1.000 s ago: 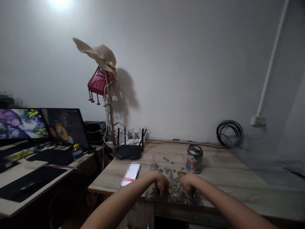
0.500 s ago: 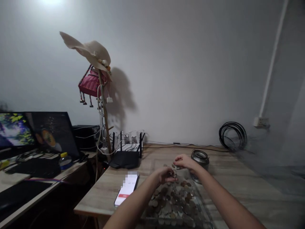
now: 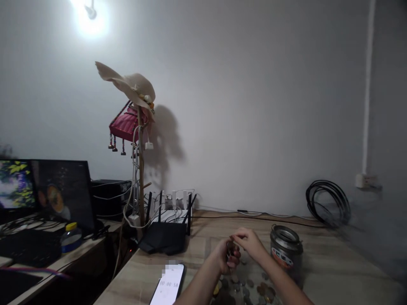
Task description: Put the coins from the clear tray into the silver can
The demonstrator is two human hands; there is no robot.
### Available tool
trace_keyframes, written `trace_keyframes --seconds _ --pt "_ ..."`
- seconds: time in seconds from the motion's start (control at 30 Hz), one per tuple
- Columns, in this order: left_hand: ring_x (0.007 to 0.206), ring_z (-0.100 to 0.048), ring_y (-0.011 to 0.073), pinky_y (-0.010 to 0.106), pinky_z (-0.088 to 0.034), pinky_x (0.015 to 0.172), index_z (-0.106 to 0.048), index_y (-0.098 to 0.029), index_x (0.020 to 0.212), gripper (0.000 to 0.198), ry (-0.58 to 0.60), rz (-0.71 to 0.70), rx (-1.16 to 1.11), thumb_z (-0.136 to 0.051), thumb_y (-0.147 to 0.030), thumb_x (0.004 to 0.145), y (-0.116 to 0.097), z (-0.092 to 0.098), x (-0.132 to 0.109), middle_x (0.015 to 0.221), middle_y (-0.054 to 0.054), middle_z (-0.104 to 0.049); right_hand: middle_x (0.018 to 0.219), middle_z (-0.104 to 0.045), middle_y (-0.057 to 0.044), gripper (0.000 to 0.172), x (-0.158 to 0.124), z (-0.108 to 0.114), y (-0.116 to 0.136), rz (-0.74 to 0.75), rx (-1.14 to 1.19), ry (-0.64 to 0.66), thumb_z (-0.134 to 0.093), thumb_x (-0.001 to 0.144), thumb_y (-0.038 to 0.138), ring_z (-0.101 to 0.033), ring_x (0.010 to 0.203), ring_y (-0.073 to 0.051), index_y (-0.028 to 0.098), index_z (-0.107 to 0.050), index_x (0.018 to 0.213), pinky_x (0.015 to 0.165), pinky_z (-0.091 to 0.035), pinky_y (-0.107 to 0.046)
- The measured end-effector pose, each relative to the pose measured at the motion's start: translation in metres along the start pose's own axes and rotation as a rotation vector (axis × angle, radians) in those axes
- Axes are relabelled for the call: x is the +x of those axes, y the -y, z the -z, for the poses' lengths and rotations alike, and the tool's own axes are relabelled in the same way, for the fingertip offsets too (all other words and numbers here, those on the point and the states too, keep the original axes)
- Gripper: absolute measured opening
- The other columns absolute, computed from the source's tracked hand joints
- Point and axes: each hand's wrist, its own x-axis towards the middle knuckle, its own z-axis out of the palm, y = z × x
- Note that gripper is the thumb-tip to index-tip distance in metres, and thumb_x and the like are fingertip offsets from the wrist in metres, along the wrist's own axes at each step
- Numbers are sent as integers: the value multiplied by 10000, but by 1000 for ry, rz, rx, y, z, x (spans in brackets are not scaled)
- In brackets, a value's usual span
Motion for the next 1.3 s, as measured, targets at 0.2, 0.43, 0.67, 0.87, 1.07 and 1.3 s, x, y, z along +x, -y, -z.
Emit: trace_keyframes --seconds 0.2,0.43,0.67,0.87,1.07,1.3 --pt "261 -209 23 124 -16 315 -381 -160 566 230 18 9 92 -419 -318 729 -4 9 -2 407 -55 -348 778 -638 -55 300 -19 50 -7 -6 -277 -550 -438 713 412 -553 704 -176 196 -626 801 645 -410 -267" --pt "279 -215 14 115 -5 332 -401 -154 599 211 4 27 135 -442 -332 705 1 15 0 442 -48 -362 736 -639 -63 260 -46 119 -40 -290 -695 -656 -446 673 398 -548 706 -213 235 -646 707 548 -360 -287" --pt "293 -203 19 114 -13 328 -383 -147 565 81 -14 -18 116 -420 -218 577 0 13 -8 442 -29 -355 763 -660 -33 259 -43 120 -56 -359 -639 -574 -452 650 420 -567 711 -218 270 -659 690 544 -341 -291" --pt "313 -207 1 119 -11 333 -372 -152 614 129 -93 -121 250 -497 -184 615 5 13 -4 472 -63 -353 813 -655 -45 271 -44 117 -46 -416 -711 -550 -431 667 421 -545 807 -262 290 -661 721 620 -334 -356" --pt "323 -190 -11 138 -3 341 -410 -147 666 187 -100 -257 372 -573 -207 598 8 9 -7 476 -82 -346 854 -636 -66 294 -46 111 -33 -349 -743 -633 -422 689 424 -510 843 -274 260 -651 774 758 -299 -457" --pt "336 -225 -11 148 -5 357 -422 -150 698 245 -87 -313 402 -617 -237 576 10 10 -7 496 -75 -396 777 -619 -60 283 -35 51 -1 54 -398 -475 -402 747 351 -522 675 -143 180 -604 846 639 -379 -248"
